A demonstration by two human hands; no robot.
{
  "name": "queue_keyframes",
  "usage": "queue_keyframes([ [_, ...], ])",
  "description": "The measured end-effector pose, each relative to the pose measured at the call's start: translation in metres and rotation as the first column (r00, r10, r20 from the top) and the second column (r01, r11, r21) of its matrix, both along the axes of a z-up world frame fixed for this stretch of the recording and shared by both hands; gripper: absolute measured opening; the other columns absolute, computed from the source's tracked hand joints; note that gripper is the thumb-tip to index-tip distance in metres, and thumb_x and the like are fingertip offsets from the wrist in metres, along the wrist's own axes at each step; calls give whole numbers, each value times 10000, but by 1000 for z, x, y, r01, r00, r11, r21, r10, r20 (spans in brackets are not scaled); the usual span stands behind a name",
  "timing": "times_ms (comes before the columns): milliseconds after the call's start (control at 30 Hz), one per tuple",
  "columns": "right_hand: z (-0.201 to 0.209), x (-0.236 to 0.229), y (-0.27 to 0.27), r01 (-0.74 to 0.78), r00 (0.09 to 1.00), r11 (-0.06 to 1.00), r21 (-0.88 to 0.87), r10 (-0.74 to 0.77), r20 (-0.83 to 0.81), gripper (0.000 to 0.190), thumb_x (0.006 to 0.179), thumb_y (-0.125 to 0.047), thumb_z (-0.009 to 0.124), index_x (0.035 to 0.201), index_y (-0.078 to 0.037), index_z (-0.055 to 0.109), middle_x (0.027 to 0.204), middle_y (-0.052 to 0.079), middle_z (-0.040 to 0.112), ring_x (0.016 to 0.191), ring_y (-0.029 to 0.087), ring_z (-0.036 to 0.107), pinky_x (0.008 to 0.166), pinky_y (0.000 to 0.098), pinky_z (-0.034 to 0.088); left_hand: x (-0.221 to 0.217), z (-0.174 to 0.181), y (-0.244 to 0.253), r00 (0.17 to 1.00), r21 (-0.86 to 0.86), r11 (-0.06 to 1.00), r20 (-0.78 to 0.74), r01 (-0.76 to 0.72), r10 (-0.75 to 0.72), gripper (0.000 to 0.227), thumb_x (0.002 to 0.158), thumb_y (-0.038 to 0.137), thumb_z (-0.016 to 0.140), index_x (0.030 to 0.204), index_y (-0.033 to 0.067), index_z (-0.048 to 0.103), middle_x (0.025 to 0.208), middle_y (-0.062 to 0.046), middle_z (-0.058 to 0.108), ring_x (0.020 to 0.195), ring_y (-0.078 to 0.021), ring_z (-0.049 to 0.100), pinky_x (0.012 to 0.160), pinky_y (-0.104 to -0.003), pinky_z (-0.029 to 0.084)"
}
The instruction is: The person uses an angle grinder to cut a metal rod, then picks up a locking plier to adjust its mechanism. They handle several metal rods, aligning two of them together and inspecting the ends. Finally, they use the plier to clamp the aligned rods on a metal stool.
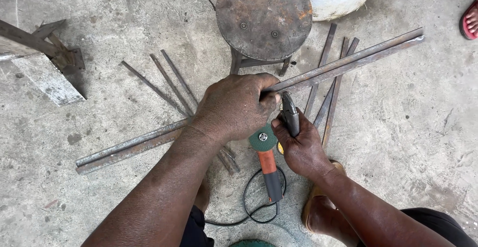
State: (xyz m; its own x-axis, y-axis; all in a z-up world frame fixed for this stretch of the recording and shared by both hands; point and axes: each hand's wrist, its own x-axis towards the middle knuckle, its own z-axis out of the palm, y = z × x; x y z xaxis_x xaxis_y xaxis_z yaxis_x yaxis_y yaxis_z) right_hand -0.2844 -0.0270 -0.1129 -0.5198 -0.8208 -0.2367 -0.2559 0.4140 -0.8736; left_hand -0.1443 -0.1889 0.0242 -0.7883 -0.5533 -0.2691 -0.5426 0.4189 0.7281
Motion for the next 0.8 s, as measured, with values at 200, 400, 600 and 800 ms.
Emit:
queue_keyframes([
  [200,29,10,-21,58,992,990,126,-72,108,180,1004,-281,624,968,-107,596,775,63,655,730,187,627,671,367,533,-5,-24,12,937,-588,775,-349,-233,17,393,910,272,693,1287,160,681,1149,-52,736,1058,-312,659,969,-528,480],
  [400,35,2,-37,52,991,988,149,-69,115,183,893,-123,665,1032,-94,548,765,18,587,721,145,539,582,298,541,13,-2,70,961,-216,949,-202,-232,189,84,975,261,668,997,188,633,879,-20,712,720,-183,685,590,-350,574],
  [600,14,1,-50,235,961,955,181,-256,106,230,984,-368,664,960,-147,608,736,23,608,703,182,684,649,355,522,1,-80,150,973,-177,962,63,-210,224,501,917,371,808,1226,75,547,987,-119,706,874,-314,736,702,-464,622],
  [800,3,3,-50,243,953,952,187,-271,136,228,996,-367,676,986,-148,609,747,15,603,724,182,648,668,348,548,-27,-159,190,861,-77,861,-145,-502,488,291,860,318,792,1022,125,645,941,-98,693,802,-333,704,635,-472,579],
])
